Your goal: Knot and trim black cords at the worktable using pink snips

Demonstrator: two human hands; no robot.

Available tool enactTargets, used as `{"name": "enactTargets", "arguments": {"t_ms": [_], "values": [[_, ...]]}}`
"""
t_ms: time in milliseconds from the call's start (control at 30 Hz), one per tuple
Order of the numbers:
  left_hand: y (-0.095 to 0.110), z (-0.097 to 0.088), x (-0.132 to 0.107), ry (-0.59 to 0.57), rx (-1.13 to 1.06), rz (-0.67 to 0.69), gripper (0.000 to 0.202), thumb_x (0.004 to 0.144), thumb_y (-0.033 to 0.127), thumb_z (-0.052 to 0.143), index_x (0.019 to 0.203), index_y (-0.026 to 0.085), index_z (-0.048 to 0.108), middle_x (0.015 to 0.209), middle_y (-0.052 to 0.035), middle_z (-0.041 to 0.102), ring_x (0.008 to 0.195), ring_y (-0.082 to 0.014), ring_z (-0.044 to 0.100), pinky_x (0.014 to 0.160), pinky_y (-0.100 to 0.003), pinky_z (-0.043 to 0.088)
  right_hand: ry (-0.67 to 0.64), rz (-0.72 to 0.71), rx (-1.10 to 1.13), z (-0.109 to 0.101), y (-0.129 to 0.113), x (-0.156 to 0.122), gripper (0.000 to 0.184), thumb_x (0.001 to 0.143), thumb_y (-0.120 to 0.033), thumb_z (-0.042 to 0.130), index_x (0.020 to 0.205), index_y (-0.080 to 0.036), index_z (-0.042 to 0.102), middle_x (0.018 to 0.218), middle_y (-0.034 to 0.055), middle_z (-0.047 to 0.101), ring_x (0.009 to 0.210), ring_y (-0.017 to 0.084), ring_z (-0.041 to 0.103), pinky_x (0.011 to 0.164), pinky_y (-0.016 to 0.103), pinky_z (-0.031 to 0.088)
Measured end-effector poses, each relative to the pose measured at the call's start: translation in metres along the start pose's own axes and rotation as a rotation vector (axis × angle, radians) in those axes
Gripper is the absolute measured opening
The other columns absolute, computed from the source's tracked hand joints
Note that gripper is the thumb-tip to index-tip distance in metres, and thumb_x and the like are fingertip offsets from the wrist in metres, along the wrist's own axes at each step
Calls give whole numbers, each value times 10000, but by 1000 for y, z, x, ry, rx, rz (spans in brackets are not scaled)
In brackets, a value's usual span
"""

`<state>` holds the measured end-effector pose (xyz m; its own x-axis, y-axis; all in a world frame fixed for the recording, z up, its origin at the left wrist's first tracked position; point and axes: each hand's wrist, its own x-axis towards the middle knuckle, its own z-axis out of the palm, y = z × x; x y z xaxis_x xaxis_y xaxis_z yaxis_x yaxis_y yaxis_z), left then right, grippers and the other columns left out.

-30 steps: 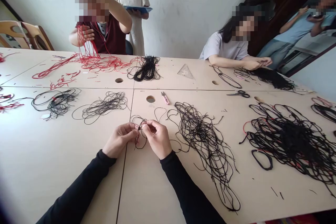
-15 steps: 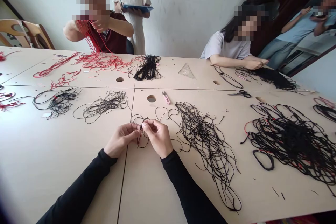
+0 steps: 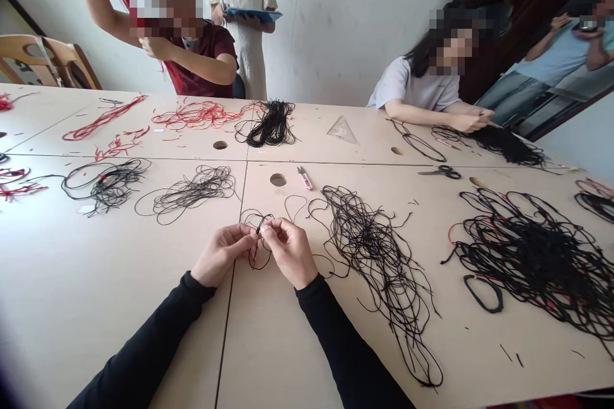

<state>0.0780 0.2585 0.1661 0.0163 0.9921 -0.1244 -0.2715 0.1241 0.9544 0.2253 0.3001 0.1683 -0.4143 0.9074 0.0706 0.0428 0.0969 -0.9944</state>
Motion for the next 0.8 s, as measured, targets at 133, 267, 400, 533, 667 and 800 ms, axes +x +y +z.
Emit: {"name": "enactTargets", "arguments": {"t_ms": [133, 267, 400, 533, 667, 800], "values": [[0, 1, 0, 10, -16, -4, 302, 730, 392, 724, 763, 128, 580, 577, -5, 589, 486, -115, 541, 511, -256, 463, -17, -22, -46, 0, 0, 0, 308, 866, -457, 554, 816, -155, 583, 627, -21, 475, 567, 112, 423, 543, 237, 376], [0, 2, 0, 46, -68, -1, 328, 725, 420, 720, 795, 133, 576, 675, -22, 611, 562, -125, 572, 530, -262, 490, -79, -63, -55, 1, -1, -2, 295, 900, -436, 512, 846, -156, 585, 710, 15, 565, 639, 134, 520, 618, 252, 446], [0, 3, 0, 91, -92, 15, 345, 702, 431, 738, 767, 141, 564, 660, -14, 608, 570, -128, 577, 546, -271, 502, -79, -69, -69, 3, -2, -2, 273, 894, -422, 519, 860, -159, 587, 728, 23, 600, 644, 141, 550, 619, 258, 468], [0, 4, -1, 67, -44, 22, 335, 727, 428, 721, 734, 144, 545, 621, -10, 607, 531, -117, 567, 542, -257, 480, -43, -39, -40, 4, -4, -1, 259, 882, -421, 537, 879, -163, 567, 691, 3, 579, 614, 132, 535, 593, 246, 452], [-2, 3, 0, 15, 27, 40, 331, 763, 439, 685, 725, 148, 531, 594, -4, 597, 507, -109, 554, 529, -250, 475, 16, -66, -48, 5, -3, -1, 276, 868, -431, 559, 795, -166, 543, 649, -13, 518, 586, 117, 473, 576, 237, 418], [-5, 2, 1, 31, 28, 36, 336, 750, 447, 694, 727, 148, 542, 583, 5, 590, 486, -112, 552, 511, -257, 490, 31, -36, -29, 6, 0, -1, 304, 875, -458, 539, 802, -164, 534, 615, -27, 462, 550, 107, 413, 527, 231, 383]]}}
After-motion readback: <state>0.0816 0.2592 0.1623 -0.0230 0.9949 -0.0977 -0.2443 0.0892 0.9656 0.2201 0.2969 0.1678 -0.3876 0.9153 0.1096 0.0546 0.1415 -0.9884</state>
